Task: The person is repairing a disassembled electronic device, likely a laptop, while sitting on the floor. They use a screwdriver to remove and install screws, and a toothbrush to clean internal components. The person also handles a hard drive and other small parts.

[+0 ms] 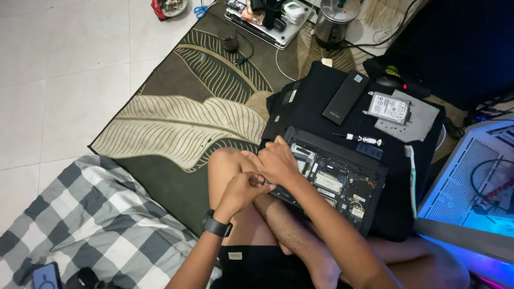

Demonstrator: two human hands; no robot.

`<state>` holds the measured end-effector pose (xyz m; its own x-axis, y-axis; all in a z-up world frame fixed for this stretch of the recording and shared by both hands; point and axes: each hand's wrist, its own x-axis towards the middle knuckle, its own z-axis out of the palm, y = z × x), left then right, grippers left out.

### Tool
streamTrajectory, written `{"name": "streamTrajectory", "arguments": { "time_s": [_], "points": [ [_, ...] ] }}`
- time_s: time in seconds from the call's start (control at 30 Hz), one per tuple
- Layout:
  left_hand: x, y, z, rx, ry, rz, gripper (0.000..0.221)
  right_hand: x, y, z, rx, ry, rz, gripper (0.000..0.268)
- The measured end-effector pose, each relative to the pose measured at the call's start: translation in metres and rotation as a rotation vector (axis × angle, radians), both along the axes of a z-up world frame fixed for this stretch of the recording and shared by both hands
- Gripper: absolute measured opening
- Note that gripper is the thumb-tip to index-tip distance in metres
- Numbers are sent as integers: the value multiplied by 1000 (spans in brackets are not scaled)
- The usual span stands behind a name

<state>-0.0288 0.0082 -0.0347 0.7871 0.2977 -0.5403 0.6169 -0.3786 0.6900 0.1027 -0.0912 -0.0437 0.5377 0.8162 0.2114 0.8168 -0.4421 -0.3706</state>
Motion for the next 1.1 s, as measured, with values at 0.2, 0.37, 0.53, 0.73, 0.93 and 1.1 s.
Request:
{"name": "streamTrajectory", "arguments": {
  "time_s": [0.2,0.37,0.53,0.73,0.93,1.1],
  "points": [
    [6,-3,21,105,10,-75,55,-4,-2,6,76,18,-5,75],
    [5,2,14,183,-19,-170,50,-21,-20,20,333,-115,-8,40],
    [6,7,-18,322,-30,-293,37,-56,-64,31,226,-127,-22,25],
    [-2,1,-7,358,-346,-223,39,-86,-88,44,-21,54,16,47],
    [-10,-5,-21,390,-329,-212,24,-95,-75,37,-82,-195,-64,55],
    [-6,-11,-25,483,-404,-149,25,-95,-72,32,-35,-281,-72,54]
  ]
}}
